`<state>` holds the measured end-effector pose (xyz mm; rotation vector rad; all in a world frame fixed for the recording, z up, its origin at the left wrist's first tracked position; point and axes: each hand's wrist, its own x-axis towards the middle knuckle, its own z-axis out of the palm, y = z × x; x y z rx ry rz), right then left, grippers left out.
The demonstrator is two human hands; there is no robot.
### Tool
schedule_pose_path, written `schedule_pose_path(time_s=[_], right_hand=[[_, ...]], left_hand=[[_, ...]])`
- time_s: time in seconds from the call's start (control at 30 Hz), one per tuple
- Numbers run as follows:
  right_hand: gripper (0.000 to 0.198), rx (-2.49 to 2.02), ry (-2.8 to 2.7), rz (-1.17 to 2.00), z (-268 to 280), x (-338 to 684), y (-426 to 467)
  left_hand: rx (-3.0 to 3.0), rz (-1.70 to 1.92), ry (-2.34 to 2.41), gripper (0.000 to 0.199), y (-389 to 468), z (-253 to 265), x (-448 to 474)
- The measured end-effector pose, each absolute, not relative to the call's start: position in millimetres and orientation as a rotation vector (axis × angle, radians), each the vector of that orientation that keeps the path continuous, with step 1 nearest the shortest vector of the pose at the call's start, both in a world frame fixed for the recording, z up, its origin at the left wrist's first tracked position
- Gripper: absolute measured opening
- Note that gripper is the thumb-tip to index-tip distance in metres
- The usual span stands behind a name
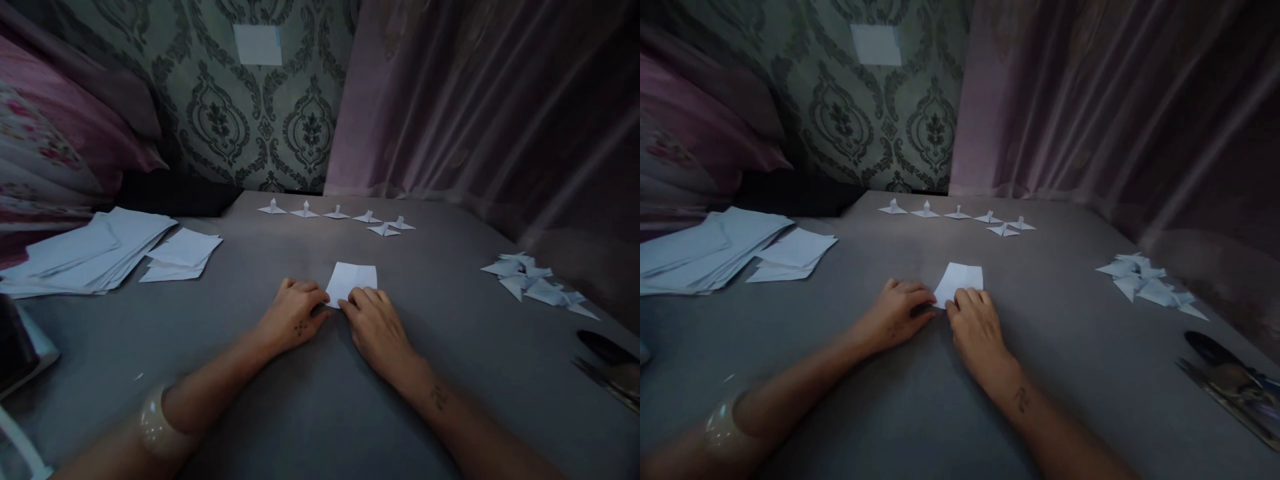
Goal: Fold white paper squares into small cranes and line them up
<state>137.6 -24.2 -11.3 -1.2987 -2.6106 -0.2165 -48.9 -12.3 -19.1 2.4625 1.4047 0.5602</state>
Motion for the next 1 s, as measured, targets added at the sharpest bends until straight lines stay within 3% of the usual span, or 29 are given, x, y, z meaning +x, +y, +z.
schedule_pose_path(time_s=[0.57, 1.0], right_hand=[[0.017, -1.501, -2.454, 0.493, 6.5, 146.2, 9.6], [0.016, -1.726, -2.526, 0.667, 18.7, 137.9, 37.7]], left_hand=[[2.132, 0.689, 1.488, 0.017, -2.4, -24.6, -47.0], [2.147, 0.584, 1.631, 0.02, 4.1, -23.9, -40.1]])
